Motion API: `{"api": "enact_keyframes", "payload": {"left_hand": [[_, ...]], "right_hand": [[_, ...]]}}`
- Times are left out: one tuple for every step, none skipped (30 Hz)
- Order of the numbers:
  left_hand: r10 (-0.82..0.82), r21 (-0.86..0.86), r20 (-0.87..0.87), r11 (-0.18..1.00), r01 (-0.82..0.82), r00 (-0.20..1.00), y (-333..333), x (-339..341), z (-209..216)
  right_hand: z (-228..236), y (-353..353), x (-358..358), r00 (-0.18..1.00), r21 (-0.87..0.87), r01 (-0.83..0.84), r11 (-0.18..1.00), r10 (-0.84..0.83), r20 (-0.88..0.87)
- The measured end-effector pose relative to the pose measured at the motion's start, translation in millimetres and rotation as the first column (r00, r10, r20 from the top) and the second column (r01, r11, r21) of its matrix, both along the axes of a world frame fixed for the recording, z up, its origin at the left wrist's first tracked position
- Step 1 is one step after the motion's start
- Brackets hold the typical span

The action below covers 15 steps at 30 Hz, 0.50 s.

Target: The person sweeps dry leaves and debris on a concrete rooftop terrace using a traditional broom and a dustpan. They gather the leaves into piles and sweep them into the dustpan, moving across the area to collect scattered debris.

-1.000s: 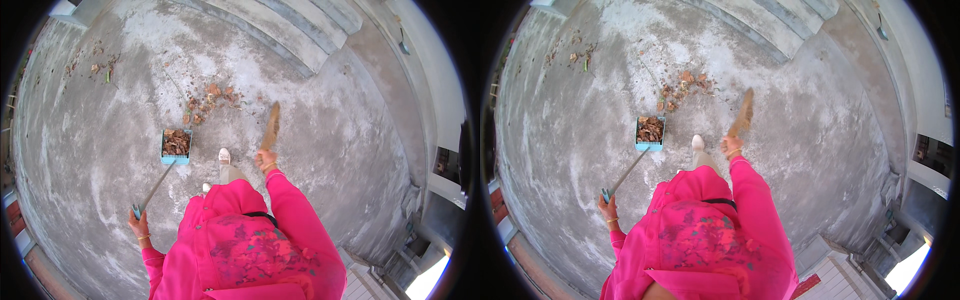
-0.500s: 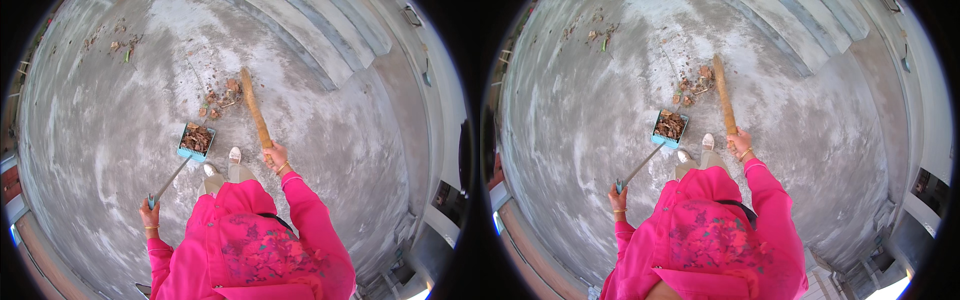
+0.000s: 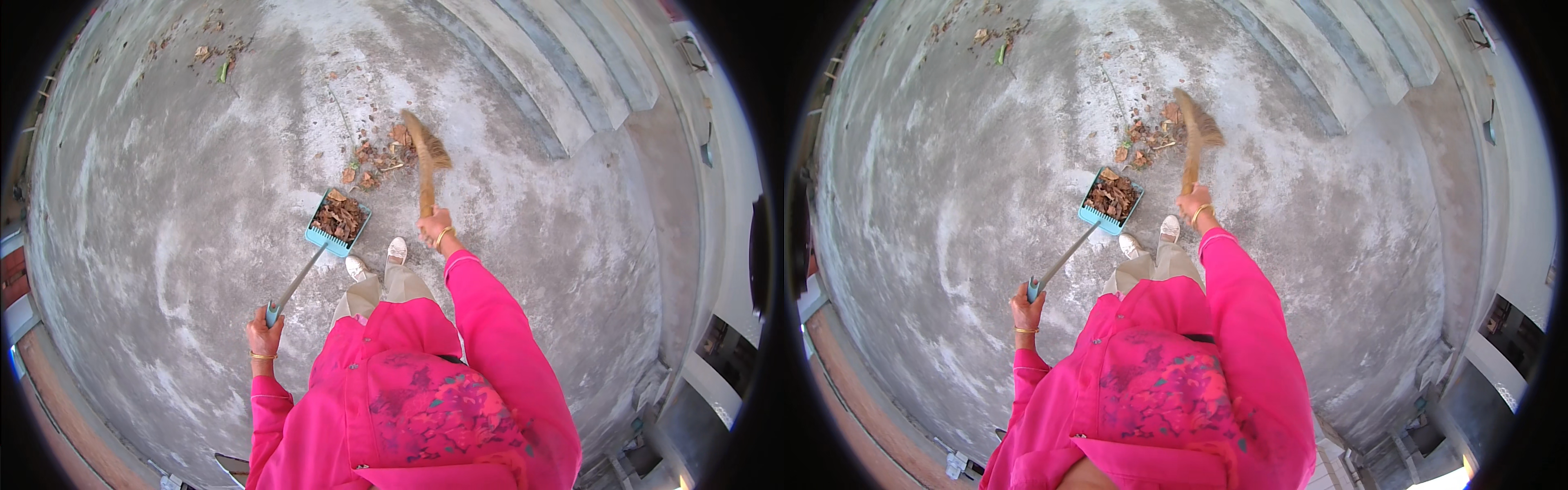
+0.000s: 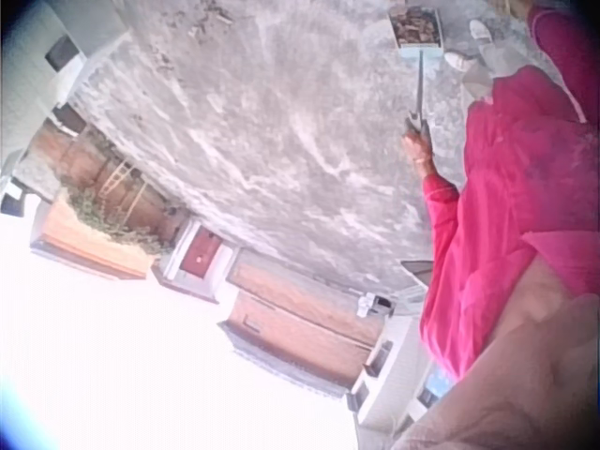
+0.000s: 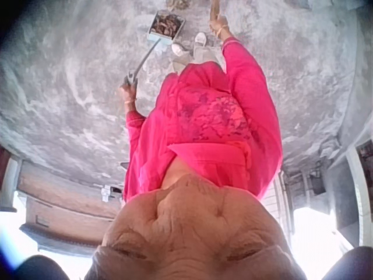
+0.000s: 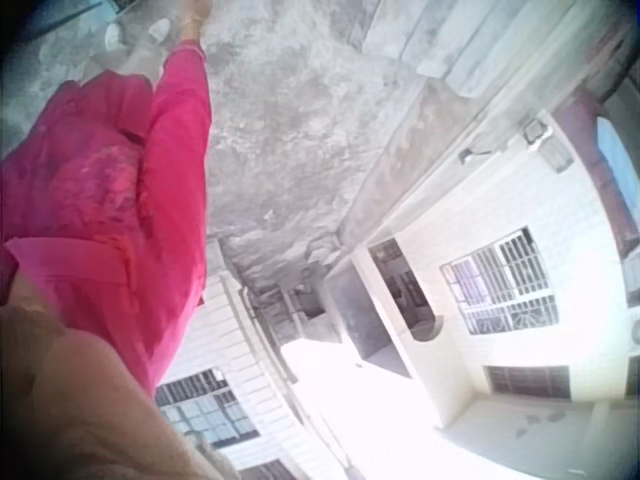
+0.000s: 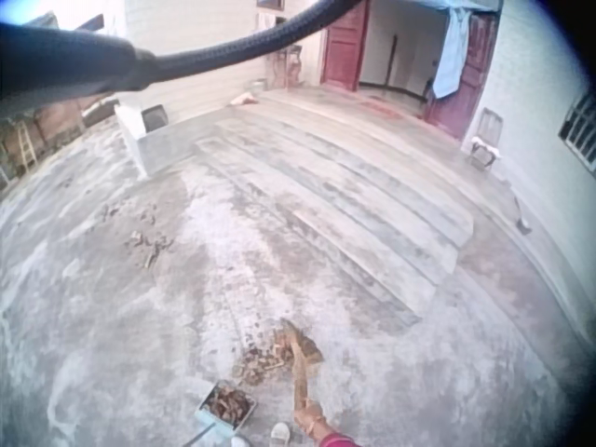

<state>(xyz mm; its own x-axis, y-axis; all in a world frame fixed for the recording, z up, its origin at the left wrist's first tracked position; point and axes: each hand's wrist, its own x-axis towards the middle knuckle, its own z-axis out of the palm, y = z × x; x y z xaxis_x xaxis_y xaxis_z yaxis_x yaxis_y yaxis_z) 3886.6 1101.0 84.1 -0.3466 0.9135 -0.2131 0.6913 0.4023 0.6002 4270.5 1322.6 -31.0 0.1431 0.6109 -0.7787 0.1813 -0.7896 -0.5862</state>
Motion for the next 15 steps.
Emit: {"api": "enact_keyframes", "payload": {"left_hand": [[-0.035, -0.005, -0.015, 0.999, 0.035, 0.999, 4, 0, -2], [-0.054, -0.008, -0.018, 0.999, 0.053, 0.998, 7, -4, -2], [-0.068, 0.004, -0.011, 0.998, 0.068, 0.998, 10, -7, -2], [-0.072, 0.004, -0.002, 0.997, 0.072, 0.997, 12, -10, -2], [-0.069, 0.021, 0.016, 0.997, 0.068, 0.998, 14, -13, -2], [-0.078, 0.06, 0.061, 0.995, 0.075, 0.995, 17, -15, -2], [-0.065, 0.035, 0.048, 0.997, 0.064, 0.997, 15, -26, 1], [-0.068, 0.019, 0.059, 0.998, 0.067, 0.996, 18, -28, 3], [-0.065, 0.017, 0.083, 0.998, 0.064, 0.994, 20, -32, 4], [-0.062, 0.004, 0.076, 0.998, 0.062, 0.995, 23, -35, 4], [-0.057, -0.008, 0.08, 0.998, 0.058, 0.995, 25, -36, 6], [-0.061, -0.002, 0.113, 0.998, 0.062, 0.992, 27, -38, 7], [-0.045, -0.032, 0.081, 0.998, 0.048, 0.996, 30, -34, 8], [-0.036, -0.033, 0.075, 0.999, 0.038, 0.997, 30, -35, 11], [-0.023, -0.012, 0.067, 1.0, 0.024, 0.998, 34, -31, 12]], "right_hand": [[3, -7, -8, 0.999, -0.003, -0.041, 0.999, 0.041, 0.003], [9, -14, -15, 0.999, -0.036, -0.029, 0.999, 0.029, -0.02], [17, -21, -19, 0.999, -0.03, -0.014, 0.999, 0.013, -0.051], [25, -27, -19, 0.995, -0.029, -0.008, 1.0, 0.005, -0.1], [34, -33, -18, 0.994, -0.026, 0.002, 1.0, -0.005, -0.105], [41, -36, -13, 0.992, -0.017, -0.021, 1.0, 0.019, -0.124], [51, -43, -15, 0.995, -0.005, -0.04, 0.999, 0.04, -0.094], [57, -45, -9, 0.994, -0.005, -0.069, 0.998, 0.068, -0.084], [62, -44, -6, 0.995, 0.013, -0.096, 0.995, 0.096, -0.038], [65, -40, -3, 0.991, 0.031, -0.132, 0.991, 0.132, -0.009], [65, -32, 0, 0.984, 0.028, -0.175, 0.984, 0.174, 0.025], [63, -21, 3, 0.966, 0.059, -0.243, 0.968, 0.237, 0.1], [57, -2, 10, 0.934, 0.072, -0.324, 0.943, 0.307, 0.18], [52, 17, 10, 0.903, 0.063, -0.381, 0.922, 0.357, 0.238], [41, 46, 14, 0.821, 0.123, -0.51, 0.851, 0.439, 0.364]]}}
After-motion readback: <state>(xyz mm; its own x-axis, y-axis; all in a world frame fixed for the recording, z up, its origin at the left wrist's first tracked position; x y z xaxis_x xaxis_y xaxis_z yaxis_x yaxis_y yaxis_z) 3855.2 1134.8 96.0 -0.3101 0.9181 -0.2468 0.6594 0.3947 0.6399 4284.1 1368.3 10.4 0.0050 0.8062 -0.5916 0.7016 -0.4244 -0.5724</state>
